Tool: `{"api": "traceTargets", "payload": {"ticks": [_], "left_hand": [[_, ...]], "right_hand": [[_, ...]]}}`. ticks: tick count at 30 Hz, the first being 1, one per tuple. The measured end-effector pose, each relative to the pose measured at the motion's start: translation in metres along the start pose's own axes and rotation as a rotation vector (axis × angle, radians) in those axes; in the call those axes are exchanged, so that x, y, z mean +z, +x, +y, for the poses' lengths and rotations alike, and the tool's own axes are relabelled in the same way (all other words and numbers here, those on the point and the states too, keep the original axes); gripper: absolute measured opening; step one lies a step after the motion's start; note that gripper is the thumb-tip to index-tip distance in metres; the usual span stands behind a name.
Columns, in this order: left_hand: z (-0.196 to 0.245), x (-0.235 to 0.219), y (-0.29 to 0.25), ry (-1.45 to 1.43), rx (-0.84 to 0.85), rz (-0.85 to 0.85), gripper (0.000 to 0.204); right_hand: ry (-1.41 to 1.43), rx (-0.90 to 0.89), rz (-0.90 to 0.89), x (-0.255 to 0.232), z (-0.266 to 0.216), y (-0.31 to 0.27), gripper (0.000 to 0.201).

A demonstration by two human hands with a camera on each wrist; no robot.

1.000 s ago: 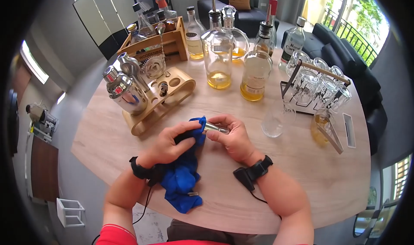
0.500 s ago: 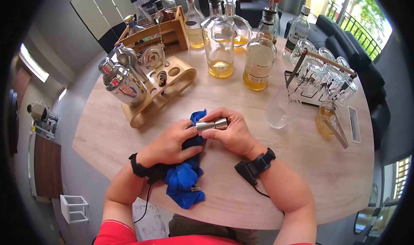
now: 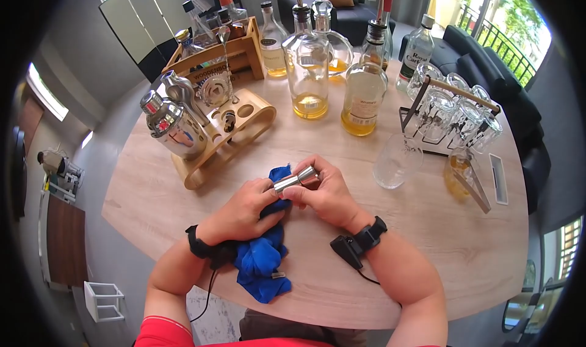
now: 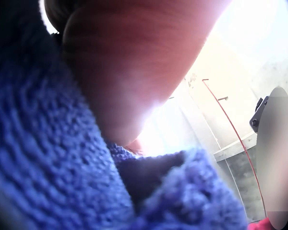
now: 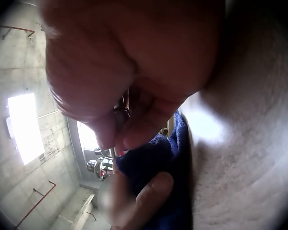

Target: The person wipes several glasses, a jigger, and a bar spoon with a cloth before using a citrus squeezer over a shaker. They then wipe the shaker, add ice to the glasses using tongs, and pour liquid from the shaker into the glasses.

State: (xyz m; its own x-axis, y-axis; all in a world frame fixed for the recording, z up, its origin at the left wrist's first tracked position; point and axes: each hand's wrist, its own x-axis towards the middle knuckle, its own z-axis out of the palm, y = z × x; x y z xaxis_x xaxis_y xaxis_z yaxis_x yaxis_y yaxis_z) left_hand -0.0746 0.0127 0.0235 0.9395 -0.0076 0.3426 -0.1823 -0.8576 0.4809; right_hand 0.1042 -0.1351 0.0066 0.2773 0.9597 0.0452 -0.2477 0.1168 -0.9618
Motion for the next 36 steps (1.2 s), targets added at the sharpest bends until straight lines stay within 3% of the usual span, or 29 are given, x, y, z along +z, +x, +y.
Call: {"api": "traceTargets", "payload": {"ticks": [3,4,6,12,16,19,24,26,27,29,31,33,36], "left_hand": [[0.003,-0.002,0.001,0.005,0.019,0.011,0.046],[0.005,-0.003,0.001,0.005,-0.025,-0.022,0.046],[0.006,-0.002,0.001,0.005,-0.068,-0.055,0.047],[0.004,0.000,0.000,-0.039,-0.066,-0.022,0.057],[0.008,-0.004,0.003,-0.022,-0.063,0.016,0.053],[0.006,-0.008,0.001,-0.046,-0.097,0.007,0.049],[0.006,-0.008,-0.004,-0.234,-0.143,0.035,0.043],[0.006,-0.008,-0.006,-0.510,-0.395,0.243,0.040],[0.009,-0.008,-0.004,-0.508,-0.397,0.241,0.040],[0.017,-0.009,0.003,-0.992,-0.339,0.550,0.046],[0.003,-0.004,-0.005,-0.914,-0.330,0.505,0.051],[0.000,-0.002,-0.007,-0.398,-0.075,0.461,0.049],[0.013,-0.004,-0.001,-0.274,-0.093,0.298,0.043]], "right_hand": [[-0.054,0.126,0.062,0.000,-0.003,0.001,0.034],[-0.056,0.123,0.062,0.002,-0.002,0.001,0.034],[0.161,-0.096,0.054,0.010,0.001,0.001,0.033],[0.159,0.033,0.012,0.001,0.005,0.000,0.029],[0.157,-0.019,-0.014,0.002,0.009,0.002,0.028],[0.214,-0.098,0.012,0.005,0.016,0.004,0.026],[0.435,0.014,0.100,0.010,0.004,0.000,0.033],[0.390,0.046,0.101,0.012,0.001,-0.001,0.035],[0.346,0.078,0.100,0.012,0.000,-0.001,0.036],[0.268,0.089,0.068,0.008,0.004,0.000,0.036],[0.189,0.101,0.034,0.008,0.003,0.000,0.036],[-0.127,0.084,-0.034,0.012,-0.003,-0.001,0.031],[-0.126,0.038,-0.067,0.019,0.004,-0.003,0.029]]}}
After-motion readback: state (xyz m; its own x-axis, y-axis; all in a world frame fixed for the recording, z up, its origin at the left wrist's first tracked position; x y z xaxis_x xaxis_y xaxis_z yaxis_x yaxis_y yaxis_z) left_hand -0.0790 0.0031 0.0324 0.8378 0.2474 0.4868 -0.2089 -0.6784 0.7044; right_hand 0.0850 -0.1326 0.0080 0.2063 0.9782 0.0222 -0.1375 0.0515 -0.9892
